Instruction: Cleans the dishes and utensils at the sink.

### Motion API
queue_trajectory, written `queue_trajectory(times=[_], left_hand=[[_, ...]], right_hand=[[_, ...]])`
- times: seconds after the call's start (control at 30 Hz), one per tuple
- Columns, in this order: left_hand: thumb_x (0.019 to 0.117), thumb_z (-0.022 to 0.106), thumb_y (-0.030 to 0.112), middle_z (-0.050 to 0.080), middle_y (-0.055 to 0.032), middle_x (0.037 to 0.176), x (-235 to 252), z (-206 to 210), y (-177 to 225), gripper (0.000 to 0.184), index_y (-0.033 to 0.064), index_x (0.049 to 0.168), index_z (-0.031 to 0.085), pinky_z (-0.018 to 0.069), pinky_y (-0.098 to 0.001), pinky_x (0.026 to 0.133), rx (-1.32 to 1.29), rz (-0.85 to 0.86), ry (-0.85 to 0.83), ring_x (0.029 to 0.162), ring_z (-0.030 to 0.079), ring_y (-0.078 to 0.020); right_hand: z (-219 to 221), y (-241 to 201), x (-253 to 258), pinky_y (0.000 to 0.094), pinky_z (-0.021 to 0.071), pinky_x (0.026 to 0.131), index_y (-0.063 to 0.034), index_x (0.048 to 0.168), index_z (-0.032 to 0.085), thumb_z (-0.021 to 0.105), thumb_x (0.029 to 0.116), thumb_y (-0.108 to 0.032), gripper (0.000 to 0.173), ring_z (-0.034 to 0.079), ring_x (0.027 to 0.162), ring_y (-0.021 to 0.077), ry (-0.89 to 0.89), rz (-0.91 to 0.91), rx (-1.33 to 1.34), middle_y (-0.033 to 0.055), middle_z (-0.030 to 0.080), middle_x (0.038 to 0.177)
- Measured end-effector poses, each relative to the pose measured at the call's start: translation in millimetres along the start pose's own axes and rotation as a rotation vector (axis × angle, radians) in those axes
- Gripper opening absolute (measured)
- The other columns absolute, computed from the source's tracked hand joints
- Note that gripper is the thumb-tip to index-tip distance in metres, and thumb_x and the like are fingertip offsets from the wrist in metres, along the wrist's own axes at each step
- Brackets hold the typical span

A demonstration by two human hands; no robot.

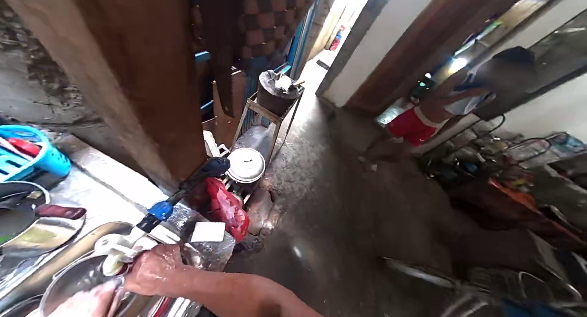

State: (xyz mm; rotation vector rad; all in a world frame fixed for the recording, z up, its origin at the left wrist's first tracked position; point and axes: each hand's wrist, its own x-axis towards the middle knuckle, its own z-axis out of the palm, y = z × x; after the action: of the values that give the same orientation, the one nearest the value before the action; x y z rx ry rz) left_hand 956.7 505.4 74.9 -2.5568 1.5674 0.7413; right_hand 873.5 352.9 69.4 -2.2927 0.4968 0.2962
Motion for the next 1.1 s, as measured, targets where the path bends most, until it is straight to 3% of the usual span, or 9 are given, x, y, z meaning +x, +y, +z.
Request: queue_trajectory(times=[0.13,0.2,0.27,0.37,0.47,0.67,0.83,0.93,1.1], left_hand=[[0.1037,0.052,0.009,0.064,-0.0357,0.117,65,42,18,0.032,-0.0175,0.119,0.061,0.0473,-0.0591,0.1,-0.621,-0.523,0.407,0.114,0.063,-0.0469],[0.1034,0.053,0.009,0.067,-0.0212,0.102,89,66,27,0.026,-0.0121,0.116,0.062,0.0551,-0.0387,0.086,-1.242,-0.628,0.709,0.093,0.065,-0.0232],[0.1031,0.055,0.007,0.065,-0.0134,0.096,85,53,36,0.02,-0.0083,0.115,0.059,0.0555,-0.0334,0.079,-1.599,-0.56,0.645,0.084,0.063,-0.015],[0.1036,0.054,0.019,0.068,-0.0203,0.124,63,34,8,0.033,-0.0042,0.125,0.065,0.0452,-0.0471,0.11,-0.821,-0.302,0.203,0.122,0.062,-0.0301],[0.1015,0.054,0.02,0.067,-0.0265,0.122,47,17,3,0.031,-0.0034,0.117,0.068,0.046,-0.0658,0.099,-0.25,-0.3,-0.071,0.118,0.062,-0.0467],[0.102,0.054,0.016,0.064,-0.027,0.128,50,34,1,0.035,-0.0074,0.127,0.061,0.0454,-0.054,0.107,-1.067,-0.39,0.227,0.123,0.06,-0.0371],[0.1047,0.055,0.018,0.075,-0.0119,0.107,-31,50,2,0.029,-0.0013,0.123,0.067,0.0615,-0.0362,0.087,-1.533,-0.263,0.525,0.093,0.074,-0.0174],[0.1062,0.049,0.022,0.075,-0.0083,0.105,-82,83,-32,0.032,0.0041,0.121,0.071,0.0589,-0.038,0.092,-1.063,-0.601,0.633,0.097,0.073,-0.0169],[0.1063,0.044,0.021,0.059,-0.0181,0.143,-92,141,-63,0.042,0.0074,0.145,0.055,0.0465,-0.0558,0.107,-0.612,-0.955,0.197,0.131,0.057,-0.0371]], right_hand=[[14,-9,-3,0.0614,0.0528,0.091,-0.005,0.112,0.074,0.06,0.0996,-0.037,0.037,0.069,0.109,0.0367,0.045,0.029,-0.03,0.0179,0.074,0.11],[7,-14,-7,0.0634,0.0513,0.094,-0.0044,0.113,0.074,0.059,0.0979,-0.042,0.043,0.067,0.113,0.0392,-0.013,0.146,-0.016,0.0204,0.072,0.115],[4,-12,-5,0.0634,0.0502,0.095,-0.0027,0.112,0.073,0.056,0.0981,-0.042,0.045,0.066,0.116,0.0398,-0.028,0.213,-0.058,0.0214,0.072,0.117],[7,-13,6,0.0614,0.0514,0.095,-0.003,0.113,0.074,0.056,0.0984,-0.042,0.045,0.068,0.113,0.0391,0.022,0.201,-0.159,0.0211,0.073,0.113],[14,-20,11,0.0571,0.0498,0.1,-0.0037,0.122,0.071,0.048,0.1043,-0.041,0.047,0.067,0.116,0.0377,0.012,0.183,-0.222,0.0211,0.072,0.117],[29,-4,26,0.0562,0.0492,0.103,-0.0033,0.127,0.069,0.07,0.0924,-0.034,0.046,0.066,0.117,0.0342,0.22,0.047,0.11,0.0196,0.071,0.12],[10,-11,29,0.0592,0.0425,0.109,-0.0029,0.131,0.066,0.048,0.1056,-0.047,0.054,0.058,0.13,0.0385,-0.26,0.222,-0.279,0.0231,0.064,0.134],[26,10,30,0.051,0.0567,0.086,-0.0023,0.121,0.068,0.045,0.1068,-0.037,0.044,0.073,0.091,0.0298,-0.344,0.276,-0.167,0.0166,0.074,0.1],[46,14,23,0.0299,0.051,0.045,-0.0013,0.116,0.052,0.038,0.1122,-0.034,0.036,0.057,0.045,0.0153,-0.309,0.563,0.43,0.0053,0.056,0.059]])
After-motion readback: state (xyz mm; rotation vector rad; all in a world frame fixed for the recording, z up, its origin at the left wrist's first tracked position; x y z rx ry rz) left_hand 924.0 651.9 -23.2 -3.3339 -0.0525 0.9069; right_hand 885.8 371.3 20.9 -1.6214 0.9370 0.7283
